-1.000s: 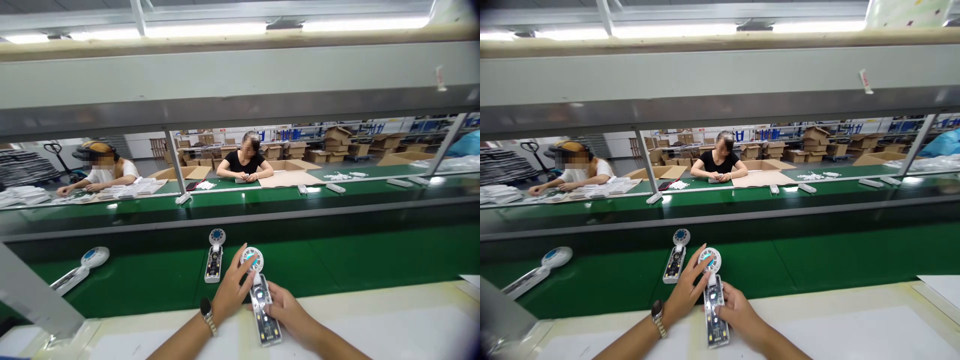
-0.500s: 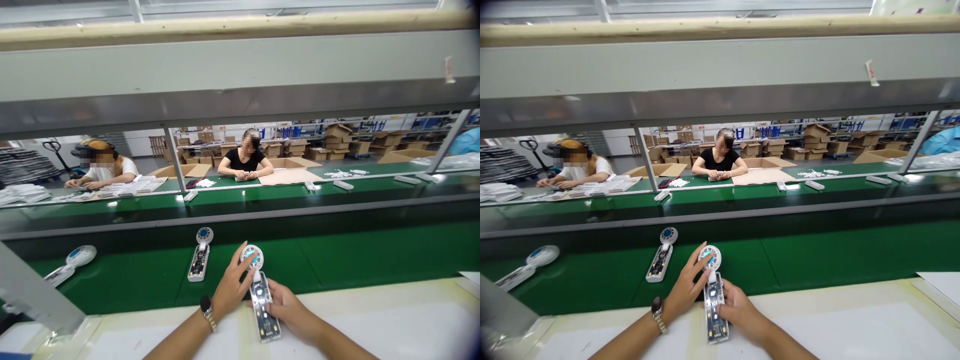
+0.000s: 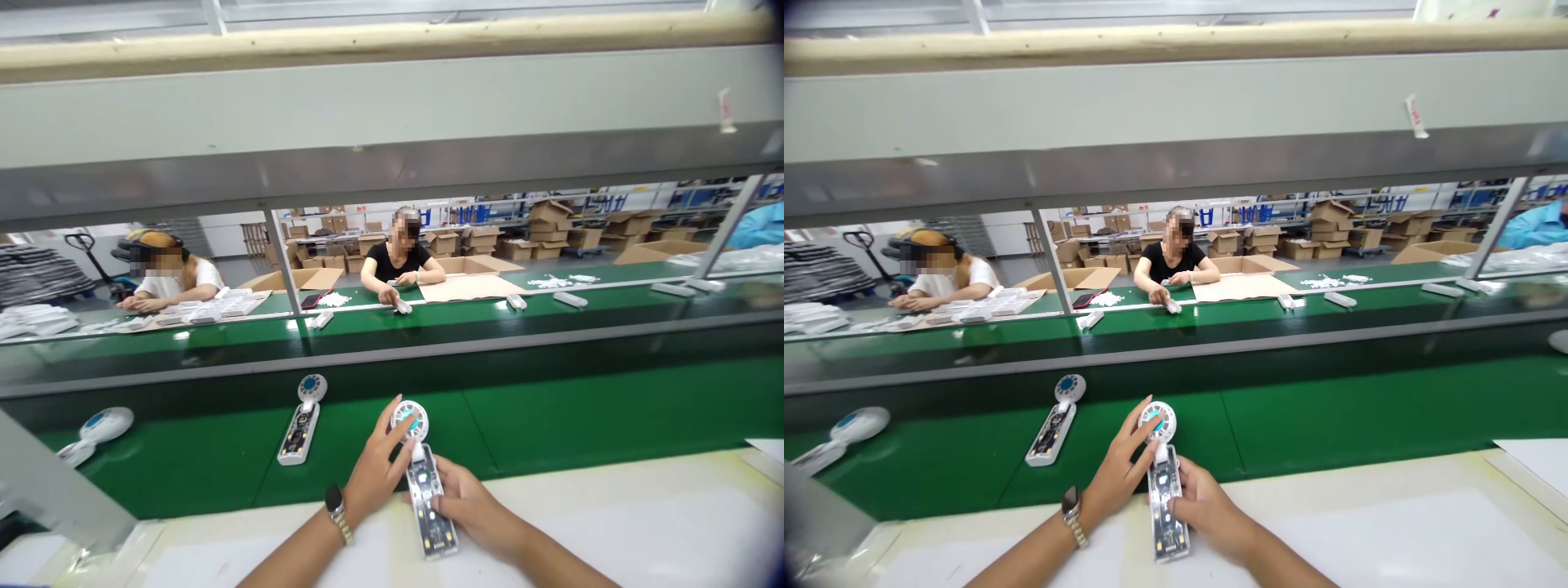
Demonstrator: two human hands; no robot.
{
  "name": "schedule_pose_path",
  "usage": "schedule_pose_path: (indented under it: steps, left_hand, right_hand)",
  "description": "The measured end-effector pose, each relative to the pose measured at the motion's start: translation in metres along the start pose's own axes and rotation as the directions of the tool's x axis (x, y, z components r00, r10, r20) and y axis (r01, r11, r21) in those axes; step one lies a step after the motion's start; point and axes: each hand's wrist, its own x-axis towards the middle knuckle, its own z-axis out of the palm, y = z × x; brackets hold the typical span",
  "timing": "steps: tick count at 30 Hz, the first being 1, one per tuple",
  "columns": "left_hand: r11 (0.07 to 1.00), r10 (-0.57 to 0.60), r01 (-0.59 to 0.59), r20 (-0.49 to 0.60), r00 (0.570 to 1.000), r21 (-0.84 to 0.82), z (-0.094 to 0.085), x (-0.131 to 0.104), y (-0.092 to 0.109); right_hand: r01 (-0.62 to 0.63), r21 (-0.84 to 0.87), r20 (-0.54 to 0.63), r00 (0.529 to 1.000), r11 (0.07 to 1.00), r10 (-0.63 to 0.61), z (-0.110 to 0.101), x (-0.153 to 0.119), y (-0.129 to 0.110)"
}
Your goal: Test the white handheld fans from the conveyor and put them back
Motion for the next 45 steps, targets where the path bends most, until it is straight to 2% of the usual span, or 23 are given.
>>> schedule_pose_path:
  steps: [9,12,13,15,18,19,21,22,24,27,30,32,35,37,38,40,42,43,45]
  left_hand:
    - [0.998,-0.053,0.052,0.045,0.998,0.028,-0.002,0.001,0.006]
    - [0.998,-0.045,0.041,0.077,0.996,0.056,-0.003,0.000,0.006]
    - [0.998,-0.005,-0.002,0.095,0.995,0.069,-0.003,0.000,0.005]
    - [0.982,0.144,-0.160,0.158,0.977,0.096,-0.003,-0.001,0.005]
    - [0.908,0.370,-0.410,0.293,0.882,0.086,-0.002,-0.003,0.009]
    - [0.890,0.403,-0.449,0.333,0.853,0.073,-0.001,-0.004,0.011]
    - [0.882,0.404,-0.466,0.394,0.825,0.070,0.000,-0.005,0.016]
    - [0.888,0.381,-0.452,0.411,0.828,0.088,0.001,-0.005,0.018]
    - [0.910,0.293,-0.382,0.402,0.868,0.162,0.002,-0.004,0.018]
    - [0.939,0.128,-0.212,0.298,0.946,0.270,0.003,-0.001,0.009]
    - [0.951,-0.013,-0.057,0.225,0.974,0.304,0.004,0.001,-0.003]
    - [0.953,-0.033,-0.027,0.192,0.981,0.303,0.003,0.001,-0.004]
    - [0.946,0.073,-0.120,0.163,0.984,0.301,0.001,0.000,0.003]
    - [0.922,0.197,-0.249,0.194,0.961,0.295,0.000,-0.001,0.010]
    - [0.902,0.265,-0.326,0.233,0.936,0.284,-0.001,-0.002,0.013]
    - [0.847,0.388,-0.474,0.329,0.861,0.243,-0.001,-0.003,0.018]
    - [0.802,0.460,-0.563,0.394,0.796,0.201,-0.001,-0.005,0.022]
    - [0.793,0.474,-0.578,0.401,0.784,0.192,-0.001,-0.005,0.023]
    - [0.795,0.479,-0.576,0.383,0.790,0.193,0.000,-0.005,0.024]
  right_hand:
    - [-0.013,0.041,-0.010,1.000,0.999,0.014,-0.002,0.001,0.002]
    - [-0.034,0.082,-0.047,0.998,0.996,0.038,0.001,0.001,0.001]
    - [-0.030,0.108,-0.085,0.996,0.994,0.040,0.002,0.001,0.001]
    - [-0.017,0.178,-0.185,0.981,0.984,0.050,0.004,0.002,-0.002]
    - [0.038,0.274,-0.305,0.951,0.961,0.049,0.007,0.003,-0.006]
    - [0.048,0.289,-0.320,0.946,0.956,0.049,0.007,0.003,-0.008]
    - [0.057,0.292,-0.333,0.942,0.955,0.046,0.006,0.002,-0.010]
    - [0.056,0.291,-0.325,0.945,0.955,0.044,0.006,0.002,-0.011]
    - [0.051,0.300,-0.276,0.961,0.953,0.036,0.004,0.002,-0.010]
    - [0.000,0.315,-0.201,0.977,0.949,0.066,0.001,0.003,-0.005]
    - [-0.053,0.302,-0.236,0.963,0.952,0.129,-0.001,0.003,0.001]
    - [-0.056,0.288,-0.262,0.956,0.956,0.134,-0.002,0.003,0.004]
    - [-0.051,0.255,-0.278,0.953,0.966,0.124,-0.004,0.003,0.007]
    - [-0.052,0.223,-0.264,0.958,0.973,0.111,-0.004,0.005,0.007]
    - [-0.059,0.201,-0.240,0.965,0.978,0.107,-0.003,0.005,0.007]
    - [-0.082,0.140,-0.171,0.980,0.987,0.106,0.000,0.005,0.005]
    - [-0.101,0.065,-0.136,0.985,0.993,0.109,0.004,0.004,0.003]
    - [-0.103,0.033,-0.141,0.984,0.994,0.107,0.006,0.004,0.002]
    - [-0.098,-0.014,-0.173,0.981,0.995,0.094,0.008,0.003,0.001]
